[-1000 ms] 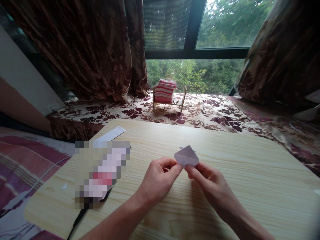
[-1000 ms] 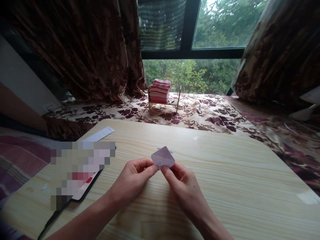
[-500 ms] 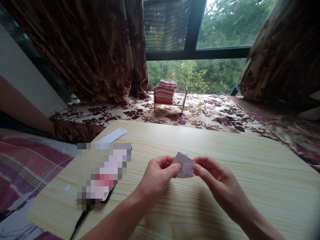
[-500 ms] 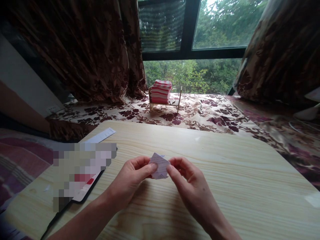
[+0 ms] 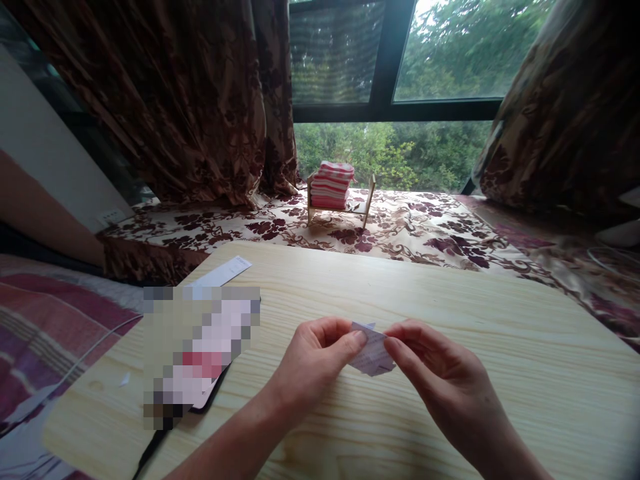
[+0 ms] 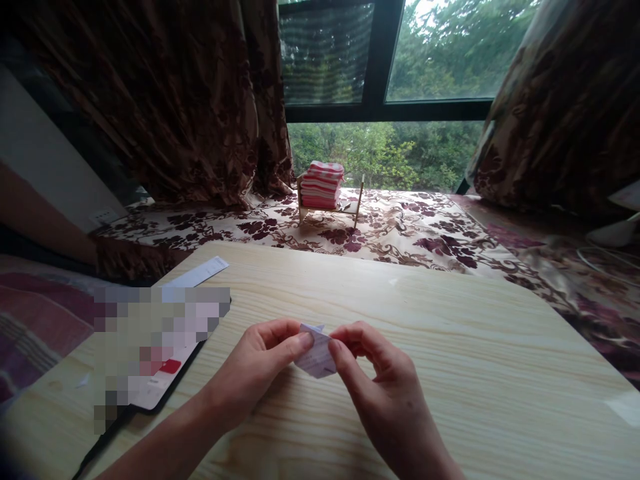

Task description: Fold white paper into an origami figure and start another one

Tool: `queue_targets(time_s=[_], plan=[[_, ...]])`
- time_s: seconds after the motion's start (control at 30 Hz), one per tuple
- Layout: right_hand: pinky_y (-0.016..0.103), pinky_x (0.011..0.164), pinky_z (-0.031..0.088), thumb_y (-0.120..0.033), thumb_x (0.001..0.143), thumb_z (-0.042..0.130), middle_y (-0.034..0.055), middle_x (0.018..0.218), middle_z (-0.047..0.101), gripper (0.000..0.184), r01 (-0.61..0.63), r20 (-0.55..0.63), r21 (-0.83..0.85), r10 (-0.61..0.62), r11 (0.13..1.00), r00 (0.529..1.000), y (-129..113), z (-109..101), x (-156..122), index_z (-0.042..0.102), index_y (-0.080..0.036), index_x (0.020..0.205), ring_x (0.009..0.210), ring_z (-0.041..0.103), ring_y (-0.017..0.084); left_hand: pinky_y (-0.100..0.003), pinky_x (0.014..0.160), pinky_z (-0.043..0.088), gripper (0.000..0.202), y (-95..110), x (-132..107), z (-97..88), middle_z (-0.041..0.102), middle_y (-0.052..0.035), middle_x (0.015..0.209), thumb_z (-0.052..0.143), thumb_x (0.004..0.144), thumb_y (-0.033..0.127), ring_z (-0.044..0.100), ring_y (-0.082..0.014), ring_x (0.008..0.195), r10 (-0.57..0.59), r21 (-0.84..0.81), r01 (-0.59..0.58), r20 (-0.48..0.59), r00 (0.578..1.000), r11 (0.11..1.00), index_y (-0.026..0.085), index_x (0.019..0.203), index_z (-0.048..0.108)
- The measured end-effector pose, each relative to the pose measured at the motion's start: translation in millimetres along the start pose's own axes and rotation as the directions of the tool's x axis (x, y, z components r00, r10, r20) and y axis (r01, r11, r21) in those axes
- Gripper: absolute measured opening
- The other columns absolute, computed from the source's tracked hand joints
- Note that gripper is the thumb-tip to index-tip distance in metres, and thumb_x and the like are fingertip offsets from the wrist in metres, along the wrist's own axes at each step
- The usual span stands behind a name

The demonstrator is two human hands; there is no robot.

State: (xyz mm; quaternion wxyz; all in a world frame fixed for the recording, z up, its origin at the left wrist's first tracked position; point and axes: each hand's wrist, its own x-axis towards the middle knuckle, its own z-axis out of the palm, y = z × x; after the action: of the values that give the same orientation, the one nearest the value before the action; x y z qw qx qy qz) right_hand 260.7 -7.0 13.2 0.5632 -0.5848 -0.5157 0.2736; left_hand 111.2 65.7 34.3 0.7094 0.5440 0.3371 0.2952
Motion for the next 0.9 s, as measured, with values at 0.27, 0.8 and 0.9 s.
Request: queue_targets(time_s=[0.27, 0.8, 0.9], plan=[[0.025, 0.064, 0.053, -0.022, 0.082, 0.063, 0.0025, 0.081, 0.064, 0.007, 0.175, -0.004, -0.095, -0.177, 0.980, 0.984, 2.0, 2.8, -2.6, 0.066, -0.022, 0.088, 0.074, 0.063, 0.016, -0.025, 0.064, 0.038, 0.025, 1.4, -1.9, -0.4, 0.063, -0.0036, 0.065, 0.058, 0.081, 0.029, 0.052, -0.0140, 0.066, -0.013, 0.072, 0.010, 0.041, 0.999, 0.997, 0.011, 0.075, 0.073], [0.025, 0.059, 0.049, -0.008, 0.084, 0.056, 0.0026, 0.083, 0.058, 0.029, 0.412, 0.113, -0.219, -0.396, 0.885, 0.911, 0.6, 2.4, -1.2, 0.066, -0.027, 0.104, 0.072, 0.059, 0.014, -0.024, 0.058, 0.031, 0.027, 3.3, -2.4, -0.4, 0.042, 0.0013, 0.058, 0.048, 0.081, 0.024, 0.037, -0.0106, 0.059, -0.002, 0.105, -0.002, 0.037, 0.999, 0.994, 0.012, 0.058, 0.057], [0.025, 0.060, 0.049, -0.008, 0.084, 0.055, 0.0032, 0.084, 0.058, 0.027, 0.432, 0.125, -0.262, -0.414, 0.863, 0.902, 1.3, 1.4, -1.1, 0.066, -0.026, 0.102, 0.072, 0.059, 0.014, -0.024, 0.058, 0.032, 0.027, 3.0, -2.4, -0.6, 0.042, 0.0014, 0.058, 0.048, 0.081, 0.024, 0.037, -0.0108, 0.059, 0.000, 0.101, -0.004, 0.033, 0.999, 0.995, 0.012, 0.058, 0.057]])
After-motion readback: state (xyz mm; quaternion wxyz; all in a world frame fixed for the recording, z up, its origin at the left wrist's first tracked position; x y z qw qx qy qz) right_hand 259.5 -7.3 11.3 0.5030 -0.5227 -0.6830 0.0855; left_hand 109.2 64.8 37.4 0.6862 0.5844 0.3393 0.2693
